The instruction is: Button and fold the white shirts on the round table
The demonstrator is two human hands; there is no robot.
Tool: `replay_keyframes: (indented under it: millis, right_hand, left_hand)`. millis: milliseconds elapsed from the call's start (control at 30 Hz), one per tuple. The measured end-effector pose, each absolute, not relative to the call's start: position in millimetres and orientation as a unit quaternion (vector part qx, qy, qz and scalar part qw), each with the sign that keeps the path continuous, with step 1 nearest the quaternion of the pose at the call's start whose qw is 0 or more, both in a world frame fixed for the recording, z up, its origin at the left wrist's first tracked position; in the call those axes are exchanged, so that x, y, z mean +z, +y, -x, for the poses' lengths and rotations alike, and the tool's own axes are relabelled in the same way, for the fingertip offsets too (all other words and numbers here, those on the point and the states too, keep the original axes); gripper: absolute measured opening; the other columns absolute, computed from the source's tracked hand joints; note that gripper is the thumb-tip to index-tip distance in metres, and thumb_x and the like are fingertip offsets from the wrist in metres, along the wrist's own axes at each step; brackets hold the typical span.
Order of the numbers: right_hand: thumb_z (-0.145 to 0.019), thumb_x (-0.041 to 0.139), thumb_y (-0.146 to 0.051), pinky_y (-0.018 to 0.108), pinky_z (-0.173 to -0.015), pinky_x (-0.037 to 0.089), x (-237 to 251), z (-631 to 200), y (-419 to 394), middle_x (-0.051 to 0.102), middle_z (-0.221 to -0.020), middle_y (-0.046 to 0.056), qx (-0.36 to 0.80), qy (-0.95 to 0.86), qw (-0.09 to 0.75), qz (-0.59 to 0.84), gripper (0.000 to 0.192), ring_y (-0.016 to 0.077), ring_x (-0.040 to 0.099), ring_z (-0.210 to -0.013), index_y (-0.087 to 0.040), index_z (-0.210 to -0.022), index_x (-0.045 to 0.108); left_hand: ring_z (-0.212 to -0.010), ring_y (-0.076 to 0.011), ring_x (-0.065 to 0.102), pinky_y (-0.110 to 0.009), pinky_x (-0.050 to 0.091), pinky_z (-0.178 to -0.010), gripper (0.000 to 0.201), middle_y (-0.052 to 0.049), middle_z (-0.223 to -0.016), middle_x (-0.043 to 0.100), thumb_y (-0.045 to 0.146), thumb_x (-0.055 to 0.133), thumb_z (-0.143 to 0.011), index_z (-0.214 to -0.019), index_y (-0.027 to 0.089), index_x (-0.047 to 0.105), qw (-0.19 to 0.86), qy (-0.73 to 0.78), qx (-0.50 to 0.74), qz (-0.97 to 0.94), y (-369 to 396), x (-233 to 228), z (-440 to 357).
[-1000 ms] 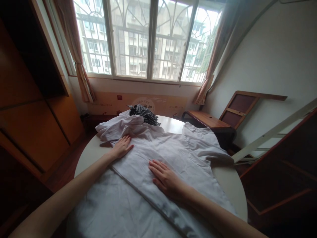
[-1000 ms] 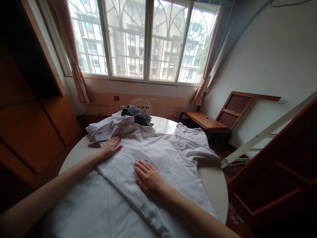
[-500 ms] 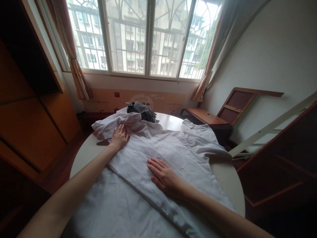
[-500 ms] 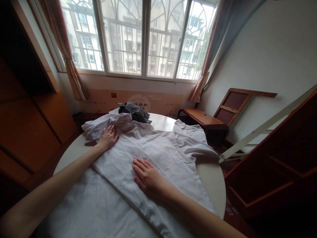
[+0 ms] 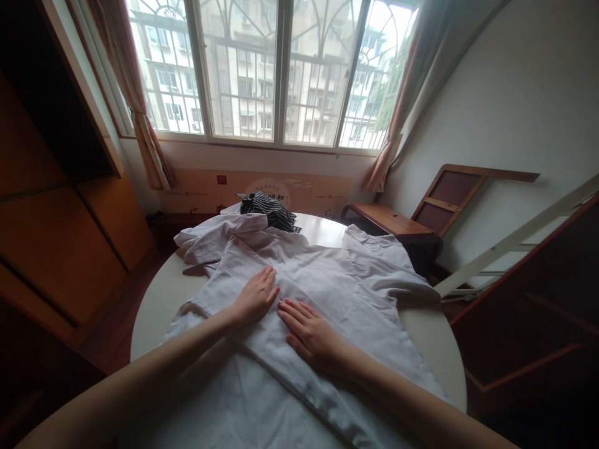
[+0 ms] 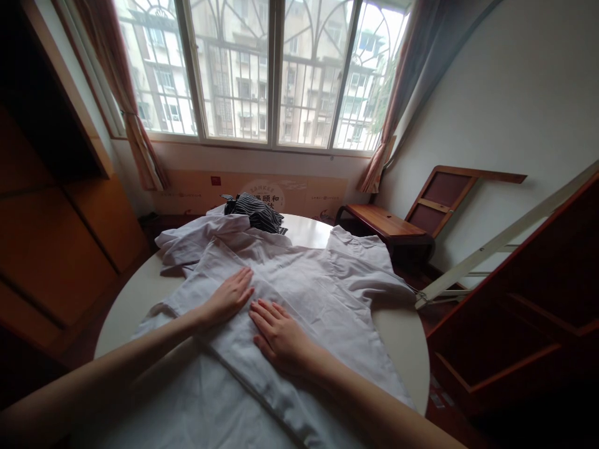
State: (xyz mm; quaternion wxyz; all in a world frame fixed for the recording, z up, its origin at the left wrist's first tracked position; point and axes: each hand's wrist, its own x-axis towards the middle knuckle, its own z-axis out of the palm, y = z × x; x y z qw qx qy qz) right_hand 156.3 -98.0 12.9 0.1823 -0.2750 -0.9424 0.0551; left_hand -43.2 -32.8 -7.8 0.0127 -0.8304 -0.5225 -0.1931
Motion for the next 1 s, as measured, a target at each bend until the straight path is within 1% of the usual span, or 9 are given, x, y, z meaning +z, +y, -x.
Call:
replay_keyframes:
  millis: [133, 233, 333, 467, 567, 733, 800, 900, 1000]
  right_hand:
    - [-0.087, 0.04, -0.027, 0.041, -0.106, 0.027, 16, -156, -99, 0.04, -0.136, 0.011, 0.066, -0.941, 0.194, 0.269, 0.046, 0.0209, 0.028, -0.13, -0.012, -0.131, 0.04]
    - [-0.087, 0.04, -0.026, 0.041, -0.105, 0.029, 19, -156, -102, 0.043, -0.134, 0.009, 0.08, -0.936, 0.205, 0.275, 0.044, 0.0202, 0.031, -0.128, -0.015, -0.129, 0.042]
    - [-0.087, 0.04, -0.026, 0.041, -0.105, 0.028, 22, -157, -104, 0.044, -0.134, 0.01, 0.085, -0.935, 0.199, 0.281, 0.043, 0.0204, 0.032, -0.127, -0.015, -0.129, 0.043]
    - [-0.087, 0.041, -0.027, 0.04, -0.106, 0.027, 22, -157, -104, 0.044, -0.134, 0.01, 0.087, -0.937, 0.19, 0.28, 0.043, 0.0204, 0.032, -0.127, -0.015, -0.128, 0.043]
    - [-0.086, 0.042, -0.027, 0.04, -0.106, 0.028, 21, -157, -103, 0.045, -0.133, 0.01, 0.087, -0.938, 0.195, 0.274, 0.043, 0.0203, 0.033, -0.127, -0.015, -0.128, 0.044]
    - [-0.086, 0.043, -0.027, 0.04, -0.105, 0.029, 18, -158, -102, 0.045, -0.133, 0.01, 0.088, -0.935, 0.208, 0.272, 0.044, 0.0204, 0.034, -0.126, -0.017, -0.129, 0.043]
    - [-0.086, 0.043, -0.027, 0.039, -0.105, 0.029, 18, -158, -102, 0.045, -0.133, 0.009, 0.089, -0.935, 0.208, 0.273, 0.044, 0.0199, 0.034, -0.127, -0.017, -0.129, 0.042]
    - [-0.086, 0.043, -0.027, 0.039, -0.106, 0.028, 19, -158, -102, 0.045, -0.133, 0.009, 0.093, -0.936, 0.203, 0.272, 0.044, 0.0199, 0.033, -0.127, -0.016, -0.129, 0.043]
    - [-0.086, 0.043, -0.026, 0.04, -0.105, 0.028, 19, -157, -103, 0.045, -0.133, 0.009, 0.096, -0.934, 0.206, 0.276, 0.044, 0.0206, 0.035, -0.126, -0.016, -0.128, 0.044]
  left_hand:
    - [-0.131, -0.0198, 0.026, -0.039, 0.024, -0.107, 0.047, -0.012, -0.14, 0.035, 0.028, 0.024, -0.09, -0.133, 0.012, 0.036, -0.01, -0.453, -0.174, 0.874, -52, -5, 39]
    - [-0.132, -0.0183, 0.024, -0.037, 0.023, -0.108, 0.048, -0.007, -0.141, 0.033, 0.035, 0.027, -0.09, -0.134, 0.017, 0.034, -0.028, -0.413, -0.162, 0.896, -53, 1, 49]
    - [-0.132, -0.0184, 0.023, -0.036, 0.022, -0.108, 0.052, -0.005, -0.142, 0.031, 0.045, 0.028, -0.089, -0.134, 0.02, 0.035, -0.039, -0.424, -0.15, 0.892, -44, 6, 66]
    - [-0.133, -0.0197, 0.021, -0.037, 0.02, -0.108, 0.057, -0.005, -0.143, 0.028, 0.05, 0.023, -0.088, -0.135, 0.019, 0.033, -0.041, -0.499, -0.115, 0.858, -29, 7, 97]
    - [-0.133, -0.02, 0.02, -0.036, 0.019, -0.108, 0.061, -0.008, -0.144, 0.027, 0.05, 0.021, -0.088, -0.135, 0.013, 0.032, -0.021, -0.543, -0.093, 0.834, -20, 7, 121]
    - [-0.133, -0.0187, 0.02, -0.034, 0.018, -0.109, 0.062, -0.009, -0.143, 0.027, 0.049, 0.021, -0.088, -0.135, 0.01, 0.032, 0.005, -0.537, -0.073, 0.841, -19, 6, 148]
    - [-0.133, -0.0181, 0.02, -0.034, 0.019, -0.109, 0.06, -0.008, -0.143, 0.027, 0.047, 0.022, -0.088, -0.135, 0.011, 0.031, 0.009, -0.531, -0.067, 0.844, -21, 5, 154]
    - [-0.133, -0.0169, 0.02, -0.033, 0.019, -0.109, 0.054, -0.007, -0.143, 0.027, 0.034, 0.024, -0.088, -0.136, 0.011, 0.031, 0.016, -0.528, -0.047, 0.847, -24, 7, 159]
    - [-0.132, -0.018, 0.023, -0.034, 0.019, -0.108, 0.053, -0.01, -0.142, 0.03, 0.023, 0.029, -0.082, -0.133, 0.008, 0.034, 0.029, -0.545, -0.025, 0.838, -24, 14, 152]
